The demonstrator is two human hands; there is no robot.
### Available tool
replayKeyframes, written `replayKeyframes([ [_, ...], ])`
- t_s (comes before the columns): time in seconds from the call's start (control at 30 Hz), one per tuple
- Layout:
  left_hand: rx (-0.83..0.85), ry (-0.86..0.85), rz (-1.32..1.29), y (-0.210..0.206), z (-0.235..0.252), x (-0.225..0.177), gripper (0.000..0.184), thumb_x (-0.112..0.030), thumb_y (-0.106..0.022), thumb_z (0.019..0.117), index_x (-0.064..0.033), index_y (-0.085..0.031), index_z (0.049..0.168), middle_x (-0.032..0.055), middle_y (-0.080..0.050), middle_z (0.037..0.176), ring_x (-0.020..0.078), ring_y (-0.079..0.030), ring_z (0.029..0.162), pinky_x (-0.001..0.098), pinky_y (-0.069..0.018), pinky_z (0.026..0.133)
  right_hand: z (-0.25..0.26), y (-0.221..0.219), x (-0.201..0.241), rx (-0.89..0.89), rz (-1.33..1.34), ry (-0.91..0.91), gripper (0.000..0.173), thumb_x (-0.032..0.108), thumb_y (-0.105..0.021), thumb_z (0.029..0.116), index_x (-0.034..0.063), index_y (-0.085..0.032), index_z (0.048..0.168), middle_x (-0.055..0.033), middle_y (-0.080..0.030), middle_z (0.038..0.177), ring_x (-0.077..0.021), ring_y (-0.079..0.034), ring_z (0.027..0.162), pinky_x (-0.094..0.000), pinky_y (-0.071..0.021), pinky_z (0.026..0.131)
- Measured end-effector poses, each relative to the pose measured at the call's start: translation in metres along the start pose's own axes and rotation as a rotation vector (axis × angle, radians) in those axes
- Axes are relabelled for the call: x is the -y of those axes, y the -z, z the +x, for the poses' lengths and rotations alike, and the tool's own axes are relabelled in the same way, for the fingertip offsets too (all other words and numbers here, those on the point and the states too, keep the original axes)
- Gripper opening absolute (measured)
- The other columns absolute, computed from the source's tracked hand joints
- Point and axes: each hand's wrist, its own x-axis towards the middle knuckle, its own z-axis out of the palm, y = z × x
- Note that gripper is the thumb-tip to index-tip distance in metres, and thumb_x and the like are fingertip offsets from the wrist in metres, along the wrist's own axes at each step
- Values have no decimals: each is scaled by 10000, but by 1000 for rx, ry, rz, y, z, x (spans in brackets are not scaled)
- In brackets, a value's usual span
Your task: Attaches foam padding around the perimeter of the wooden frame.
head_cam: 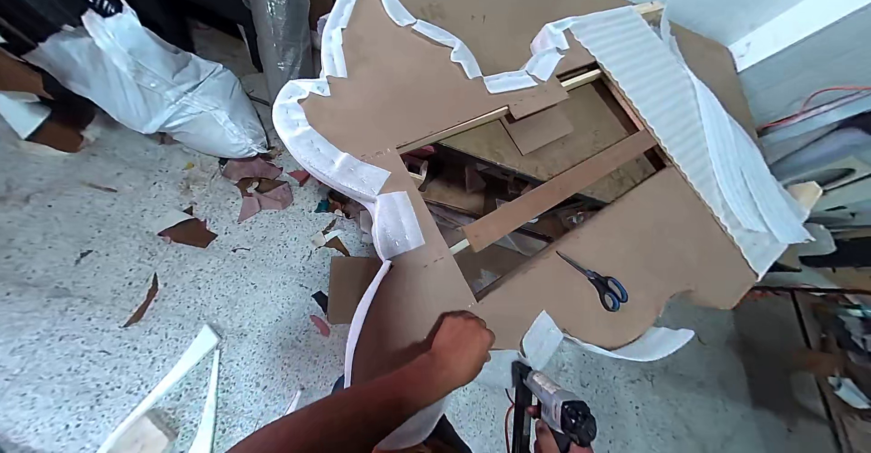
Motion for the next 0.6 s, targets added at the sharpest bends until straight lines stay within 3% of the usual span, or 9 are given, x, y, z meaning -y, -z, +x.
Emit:
replayKeyframes([
  [0.1, 15, -49, 37, 5, 7, 6, 233, -334, -656, 968, -113, -727, 992, 68, -722, 1050, 286, -654, 1109, 520, -533, 973, 3, -3, 6, -11, 2, -30, 212, 216, -576, 1018, 78, -691, 1129, -39, -682, 705, -180, -645, 545, -419, -592, 536],
  [0.23, 37, -69, 69, 3, 13, 7, 251, -389, -647, 972, -156, -740, 987, 24, -727, 1024, 246, -651, 1097, 492, -525, 965, -7, -3, 14, -17, 50, -50, 188, 237, -612, 1002, 162, -707, 1146, -9, -677, 699, -174, -644, 547, -415, -590, 526],
  [0.37, -15, -99, 87, 1, 16, 11, 228, -394, -692, 937, -175, -749, 912, -6, -726, 966, 205, -669, 1030, 461, -557, 914, -9, -18, 15, -25, -15, -9, 178, 319, -610, 990, 214, -699, 1102, 57, -692, 776, -99, -650, 596, -375, -603, 563],
  [0.43, -26, -73, 78, 7, 19, 13, 246, -417, -743, 909, -173, -744, 942, 2, -715, 999, 211, -677, 1032, 472, -585, 887, -7, -19, 17, -32, -44, 1, 195, 356, -596, 989, 216, -687, 1090, 74, -680, 781, -77, -644, 611, -366, -600, 580],
  [0.5, -21, -35, 79, 15, 22, 14, 257, -423, -764, 898, -179, -725, 968, 14, -699, 1014, 229, -687, 984, 503, -605, 795, -11, -17, 20, -20, -31, -1, 210, 381, -592, 997, 225, -684, 1104, 80, -685, 802, -73, -650, 622, -362, -608, 588],
  [0.6, -32, -35, 119, 19, 27, 20, 222, -428, -741, 912, -213, -714, 961, -17, -688, 986, 198, -691, 894, 494, -606, 724, -17, -19, 28, 31, -73, 11, 267, 405, -583, 995, 210, -671, 1155, 65, -695, 888, -71, -676, 746, -367, -617, 695],
])
